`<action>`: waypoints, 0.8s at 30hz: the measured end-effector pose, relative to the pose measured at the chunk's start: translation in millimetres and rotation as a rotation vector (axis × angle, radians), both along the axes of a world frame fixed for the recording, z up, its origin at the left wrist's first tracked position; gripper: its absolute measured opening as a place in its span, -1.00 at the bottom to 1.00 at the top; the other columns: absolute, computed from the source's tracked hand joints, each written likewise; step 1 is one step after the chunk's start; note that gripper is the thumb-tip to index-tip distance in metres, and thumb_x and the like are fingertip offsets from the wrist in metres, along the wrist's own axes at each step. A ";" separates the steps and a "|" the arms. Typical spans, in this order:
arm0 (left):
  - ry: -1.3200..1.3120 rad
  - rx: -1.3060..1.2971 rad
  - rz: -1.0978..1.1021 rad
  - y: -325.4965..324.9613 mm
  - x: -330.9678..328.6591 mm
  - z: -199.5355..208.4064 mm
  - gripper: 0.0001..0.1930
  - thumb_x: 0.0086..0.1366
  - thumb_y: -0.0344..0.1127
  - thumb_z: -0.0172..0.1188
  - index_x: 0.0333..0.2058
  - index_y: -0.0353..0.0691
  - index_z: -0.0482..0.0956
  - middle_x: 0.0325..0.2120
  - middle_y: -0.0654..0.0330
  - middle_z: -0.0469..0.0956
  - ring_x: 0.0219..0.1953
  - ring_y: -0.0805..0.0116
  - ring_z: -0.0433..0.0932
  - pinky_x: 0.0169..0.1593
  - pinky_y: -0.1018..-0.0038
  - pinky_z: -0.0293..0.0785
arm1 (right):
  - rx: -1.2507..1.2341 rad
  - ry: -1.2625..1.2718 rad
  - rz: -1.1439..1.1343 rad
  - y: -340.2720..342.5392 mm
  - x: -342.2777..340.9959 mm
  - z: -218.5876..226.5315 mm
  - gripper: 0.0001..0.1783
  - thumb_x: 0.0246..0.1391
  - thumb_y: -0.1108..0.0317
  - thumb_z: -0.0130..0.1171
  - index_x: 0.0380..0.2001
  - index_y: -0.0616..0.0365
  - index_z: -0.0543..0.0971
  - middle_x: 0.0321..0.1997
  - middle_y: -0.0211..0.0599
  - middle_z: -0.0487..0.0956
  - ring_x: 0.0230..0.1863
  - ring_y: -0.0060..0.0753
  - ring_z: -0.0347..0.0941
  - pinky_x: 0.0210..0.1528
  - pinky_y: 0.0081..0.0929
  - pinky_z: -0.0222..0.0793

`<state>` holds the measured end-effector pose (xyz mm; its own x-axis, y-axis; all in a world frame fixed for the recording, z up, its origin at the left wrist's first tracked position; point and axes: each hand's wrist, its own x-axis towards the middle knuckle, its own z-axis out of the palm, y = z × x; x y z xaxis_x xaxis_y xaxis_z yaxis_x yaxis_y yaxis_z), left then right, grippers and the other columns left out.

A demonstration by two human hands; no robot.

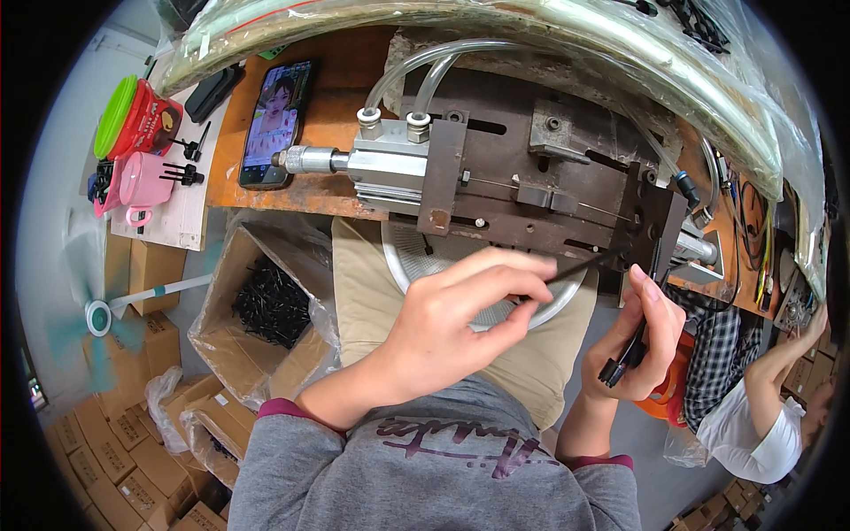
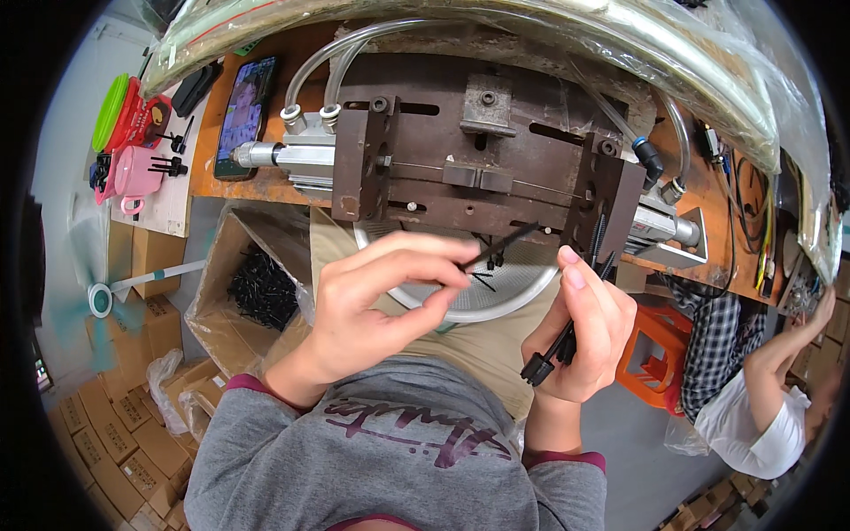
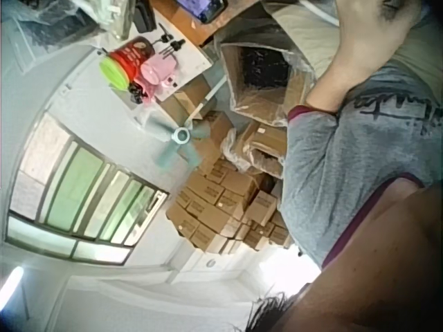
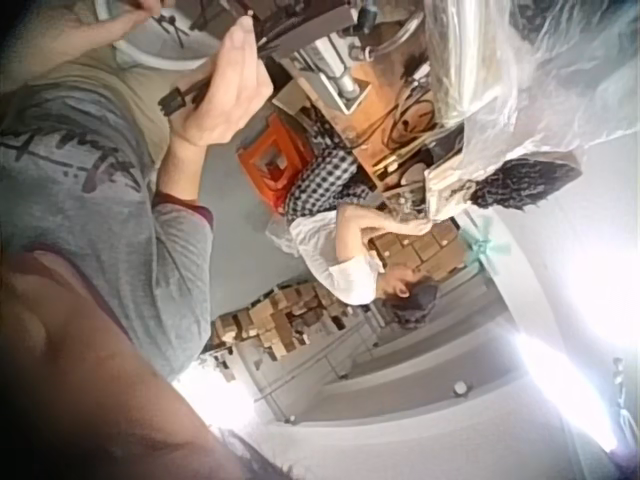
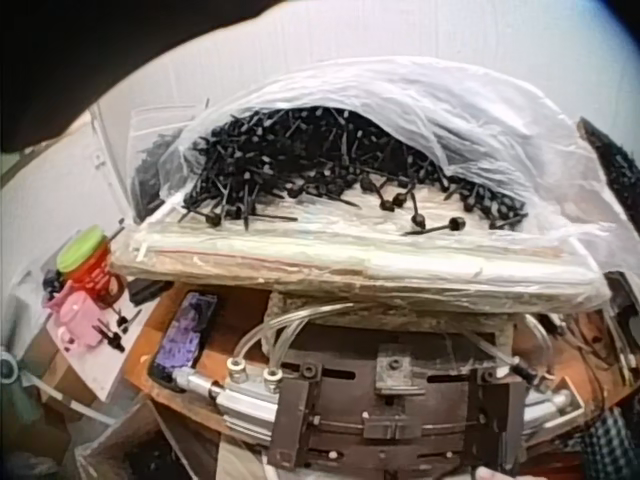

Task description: Assembling small black plastic cable or wire components using a workbench fixture.

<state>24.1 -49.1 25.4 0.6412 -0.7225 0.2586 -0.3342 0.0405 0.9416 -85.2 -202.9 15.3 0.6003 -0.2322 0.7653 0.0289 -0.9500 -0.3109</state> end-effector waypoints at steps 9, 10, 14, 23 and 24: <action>0.706 -0.164 -0.348 8.9 -5.8 2.0 -0.42 0.04 -0.58 0.34 0.04 -0.32 0.29 -0.15 0.16 0.48 -0.32 0.54 0.43 -0.28 0.61 0.41 | -0.088 0.032 0.012 9.6 6.6 1.3 -0.80 0.11 0.64 0.08 -0.17 0.34 0.47 -0.23 -0.04 0.62 -0.31 -0.26 0.52 -0.30 -0.46 0.42; 0.618 -0.149 -0.375 9.2 -6.3 1.7 -0.41 0.01 -0.56 0.38 0.03 -0.31 0.32 -0.15 0.19 0.48 -0.40 0.63 0.39 -0.36 0.68 0.36 | -0.105 0.048 0.014 10.4 7.5 1.2 -0.81 0.10 0.64 0.09 -0.17 0.34 0.48 -0.23 -0.05 0.62 -0.31 -0.26 0.52 -0.29 -0.44 0.41; 0.273 -0.091 -0.261 7.6 -12.9 7.2 -0.63 -0.05 -0.47 0.45 -0.21 -0.32 0.57 -0.26 0.23 0.55 -0.55 0.69 0.26 -0.55 0.68 0.17 | -0.119 0.081 0.083 16.7 9.8 -3.0 -0.61 -0.09 0.53 0.17 -0.10 0.29 0.54 -0.16 -0.08 0.61 -0.40 -0.32 0.42 -0.41 -0.47 0.33; -0.396 -0.038 0.061 7.0 -4.4 1.8 -0.63 -0.09 -0.45 0.42 -0.21 -0.27 0.64 -0.29 0.13 0.58 -0.48 0.47 0.53 -0.53 0.60 0.41 | -0.099 -0.008 0.000 11.0 16.0 -1.8 -0.59 -0.17 0.78 0.17 -0.16 0.32 0.57 -0.20 -0.07 0.61 -0.31 -0.24 0.53 -0.36 -0.49 0.43; -0.490 0.035 0.115 5.8 -1.8 1.4 -0.63 -0.09 -0.44 0.41 -0.22 -0.28 0.65 -0.29 0.12 0.58 -0.49 0.46 0.52 -0.52 0.59 0.43 | -0.091 0.027 0.015 9.2 14.0 -0.6 -0.59 -0.17 0.79 0.16 -0.16 0.32 0.57 -0.19 -0.06 0.60 -0.31 -0.24 0.53 -0.35 -0.49 0.43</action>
